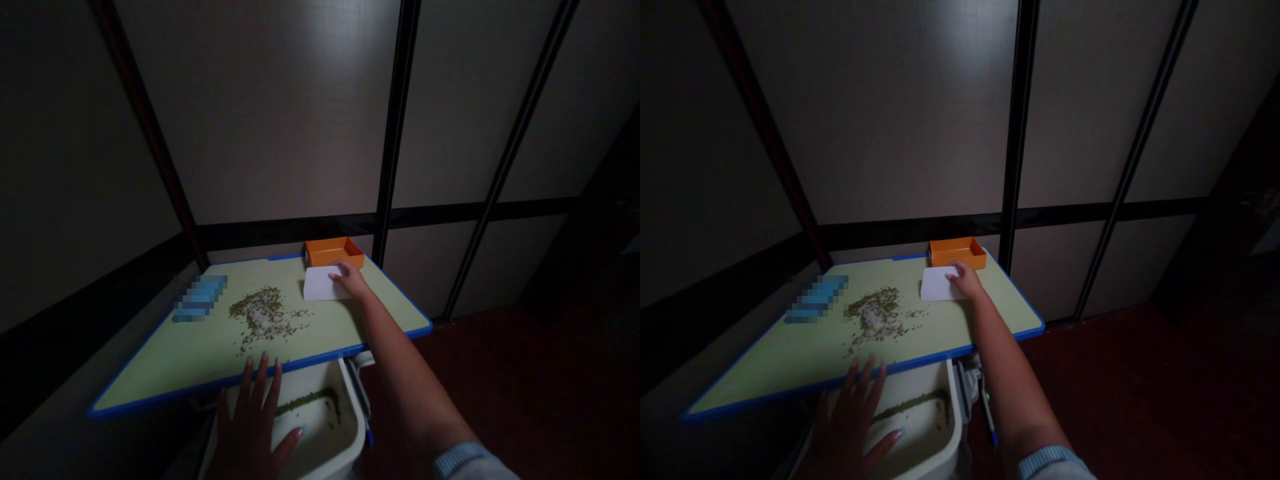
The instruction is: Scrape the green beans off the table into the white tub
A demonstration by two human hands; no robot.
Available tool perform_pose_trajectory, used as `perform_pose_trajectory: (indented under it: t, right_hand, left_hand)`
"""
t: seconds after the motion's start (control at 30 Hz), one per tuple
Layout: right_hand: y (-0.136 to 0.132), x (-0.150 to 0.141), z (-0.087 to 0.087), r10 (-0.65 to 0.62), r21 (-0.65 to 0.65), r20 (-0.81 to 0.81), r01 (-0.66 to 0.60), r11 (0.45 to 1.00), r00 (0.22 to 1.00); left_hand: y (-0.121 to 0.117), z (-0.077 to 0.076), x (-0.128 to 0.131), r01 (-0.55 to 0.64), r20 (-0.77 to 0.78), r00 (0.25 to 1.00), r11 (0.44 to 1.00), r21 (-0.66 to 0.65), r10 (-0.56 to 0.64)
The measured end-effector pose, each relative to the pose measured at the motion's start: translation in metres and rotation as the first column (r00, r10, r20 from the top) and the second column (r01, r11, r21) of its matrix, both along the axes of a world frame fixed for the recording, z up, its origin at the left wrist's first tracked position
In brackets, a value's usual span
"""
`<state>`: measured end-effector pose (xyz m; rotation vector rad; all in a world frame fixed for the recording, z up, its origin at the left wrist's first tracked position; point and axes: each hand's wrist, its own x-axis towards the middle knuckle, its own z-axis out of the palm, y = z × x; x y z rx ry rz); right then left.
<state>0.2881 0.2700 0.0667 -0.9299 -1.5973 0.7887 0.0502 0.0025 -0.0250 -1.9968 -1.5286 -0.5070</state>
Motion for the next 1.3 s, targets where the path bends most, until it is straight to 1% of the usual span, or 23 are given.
perform_pose_trajectory:
  t: [0.07,0.13,0.2,0.3,0.47,0.57,0.63,0.7,0.77,0.87,0.97,1.03,1.1,1.23,1.3]
  right_hand:
    - [-0.003,-0.002,0.001,0.049,0.001,-0.01,-0.049,0.999,0.999]
    - [-0.006,-0.004,0.001,0.075,-0.025,-0.027,-0.076,0.997,0.997]
    - [-0.008,-0.006,0.001,0.072,-0.058,-0.034,-0.074,0.996,0.997]
    - [-0.009,-0.007,0.001,0.042,-0.074,-0.029,-0.044,0.996,0.999]
    - [-0.009,-0.007,0.002,0.05,-0.115,-0.082,-0.059,0.992,0.995]
    - [-0.009,-0.006,0.003,-0.008,-0.092,-0.103,-0.002,0.996,0.995]
    - [-0.009,-0.005,0.004,-0.059,-0.075,-0.055,0.055,0.996,0.997]
    - [-0.011,-0.004,0.004,-0.076,-0.057,0.019,0.077,0.995,0.997]
    - [-0.013,-0.004,0.005,-0.052,-0.032,0.069,0.054,0.998,0.996]
    - [-0.016,-0.005,0.005,-0.012,-0.006,0.075,0.012,1.0,0.997]
    - [-0.017,-0.006,0.004,0.031,-0.034,0.057,-0.029,0.999,0.998]
    - [-0.017,-0.007,0.002,0.077,-0.055,0.038,-0.075,0.996,0.996]
    - [-0.017,-0.007,0.002,0.116,-0.071,0.025,-0.114,0.991,0.993]
    - [-0.018,-0.008,0.002,0.179,-0.112,0.016,-0.176,0.978,0.984]
    - [-0.019,-0.008,0.003,0.209,-0.129,0.015,-0.205,0.97,0.978]
  left_hand:
    - [0.0,-0.001,-0.001,-0.011,0.007,1.0,1.0,-0.012,0.011]
    - [-0.001,-0.003,-0.002,-0.018,0.007,1.0,0.999,-0.03,0.018]
    - [-0.001,-0.005,-0.002,-0.029,0.008,1.0,0.998,-0.062,0.029]
    - [-0.002,-0.004,-0.002,-0.057,0.02,0.998,0.989,-0.136,0.06]
    - [-0.004,0.004,0.002,-0.087,0.063,0.992,0.957,-0.276,0.108]
    - [-0.007,0.012,0.007,-0.103,0.075,0.989,0.95,-0.295,0.13]
    - [-0.009,0.017,0.012,-0.13,0.058,0.986,0.946,-0.297,0.154]
    - [-0.011,0.022,0.017,-0.156,0.037,0.984,0.941,-0.3,0.175]
    - [-0.012,0.026,0.018,-0.169,0.035,0.981,0.933,-0.318,0.19]
    - [-0.012,0.031,0.016,-0.145,0.05,0.983,0.909,-0.392,0.178]
    - [-0.012,0.036,0.014,-0.122,0.064,0.984,0.882,-0.454,0.169]
    - [-0.012,0.038,0.013,-0.122,0.069,0.982,0.874,-0.469,0.174]
    - [-0.012,0.036,0.012,-0.112,0.077,0.983,0.882,-0.458,0.165]
    - [-0.011,0.026,0.009,-0.068,0.092,0.989,0.92,-0.386,0.112]
    - [-0.011,0.024,0.008,-0.065,0.095,0.99,0.924,-0.376,0.108]
